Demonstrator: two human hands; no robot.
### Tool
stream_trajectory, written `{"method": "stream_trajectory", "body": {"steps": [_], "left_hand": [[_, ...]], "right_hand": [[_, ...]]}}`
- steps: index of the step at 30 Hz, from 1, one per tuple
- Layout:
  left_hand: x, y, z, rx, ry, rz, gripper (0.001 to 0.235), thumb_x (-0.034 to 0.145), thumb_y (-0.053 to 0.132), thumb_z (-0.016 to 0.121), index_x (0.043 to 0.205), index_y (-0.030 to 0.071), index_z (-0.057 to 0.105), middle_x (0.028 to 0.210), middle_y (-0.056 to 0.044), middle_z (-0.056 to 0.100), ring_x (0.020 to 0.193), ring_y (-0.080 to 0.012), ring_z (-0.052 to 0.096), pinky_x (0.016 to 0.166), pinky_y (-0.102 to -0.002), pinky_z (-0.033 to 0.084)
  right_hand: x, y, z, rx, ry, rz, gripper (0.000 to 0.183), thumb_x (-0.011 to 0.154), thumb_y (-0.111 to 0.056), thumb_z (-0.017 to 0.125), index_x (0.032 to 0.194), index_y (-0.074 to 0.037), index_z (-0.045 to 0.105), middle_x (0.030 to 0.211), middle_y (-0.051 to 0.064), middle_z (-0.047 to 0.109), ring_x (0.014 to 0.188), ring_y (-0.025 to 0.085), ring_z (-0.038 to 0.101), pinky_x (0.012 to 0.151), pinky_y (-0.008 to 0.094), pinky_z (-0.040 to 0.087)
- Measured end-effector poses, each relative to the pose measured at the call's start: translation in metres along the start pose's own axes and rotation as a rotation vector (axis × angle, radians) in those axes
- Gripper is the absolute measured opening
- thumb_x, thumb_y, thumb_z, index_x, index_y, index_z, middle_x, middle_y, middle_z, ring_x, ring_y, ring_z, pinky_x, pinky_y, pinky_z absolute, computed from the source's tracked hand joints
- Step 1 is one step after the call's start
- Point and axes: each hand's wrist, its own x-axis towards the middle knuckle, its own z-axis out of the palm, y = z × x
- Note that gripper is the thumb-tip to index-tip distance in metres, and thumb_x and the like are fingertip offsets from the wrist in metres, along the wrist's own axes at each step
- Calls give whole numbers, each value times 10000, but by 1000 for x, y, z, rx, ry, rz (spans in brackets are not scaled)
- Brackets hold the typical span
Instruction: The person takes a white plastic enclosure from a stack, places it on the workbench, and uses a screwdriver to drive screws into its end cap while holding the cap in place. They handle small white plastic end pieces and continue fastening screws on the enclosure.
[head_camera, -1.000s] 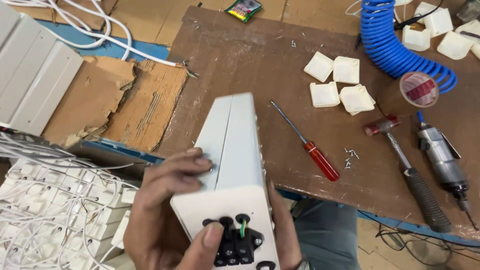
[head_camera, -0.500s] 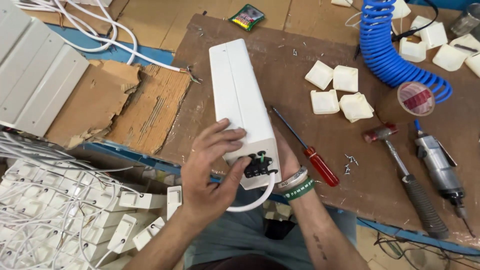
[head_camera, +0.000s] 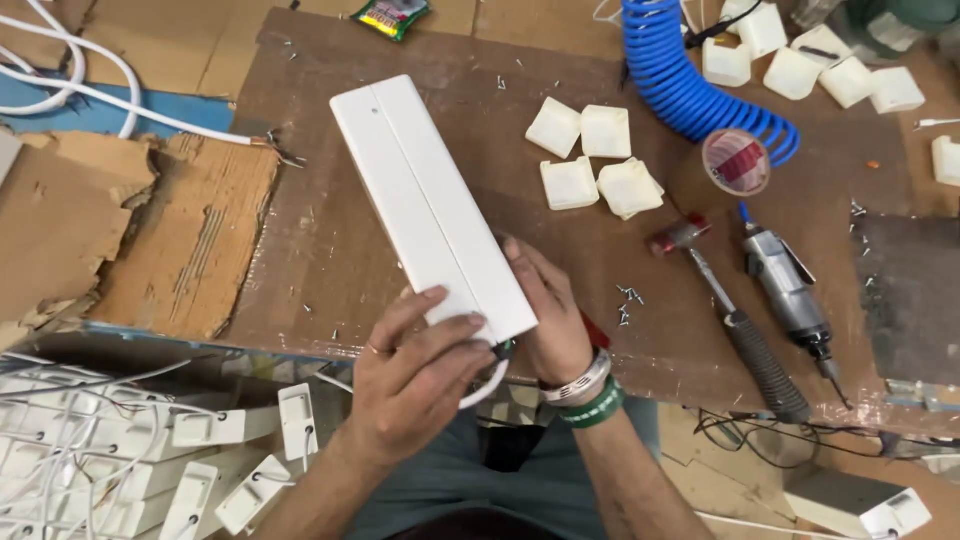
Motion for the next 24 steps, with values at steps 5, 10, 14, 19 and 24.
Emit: {"method": "stream_trajectory", "body": {"steps": [5,10,14,19,24], "left_hand": [[7,-2,-16,101,-45,19,317,786,78,905,1036,99,711,1185,-36,716,1251,-328,623,1074,-466,525],[-5,32,-24,-66,-14,26,421,780,176,943,1082,65,672,1129,-77,703,1115,-259,672,976,-425,571],[-30,61,-4,-235,-62,52,418,838,168,941,1132,80,657,1157,-70,701,1119,-236,688,962,-380,618],[-27,70,8,-251,-265,-279,617,785,186,865,1293,3,569,1301,-178,652,1179,-370,672,955,-423,582],[-14,72,22,-397,-438,-413,737,747,229,850,1347,-31,511,1242,-229,654,1118,-415,663,901,-437,557]], "right_hand": [[21,-7,-30,-751,150,-283,270,1043,-189,616,1240,-23,700,1134,133,748,1009,213,709,873,356,571],[72,-1,-87,-1685,291,-482,333,802,11,679,1127,-35,735,1199,174,707,930,389,696,776,464,561],[55,-18,-76,-1725,265,-351,196,927,-35,684,1096,-98,760,1112,149,719,866,376,696,762,463,558],[-50,-73,-53,-1102,-5,83,269,892,-161,739,1155,-106,754,1016,55,818,860,126,780,782,297,612],[-139,-72,-55,-842,-217,346,238,861,-117,813,1095,-75,794,920,64,806,787,108,670,689,284,558]]}}
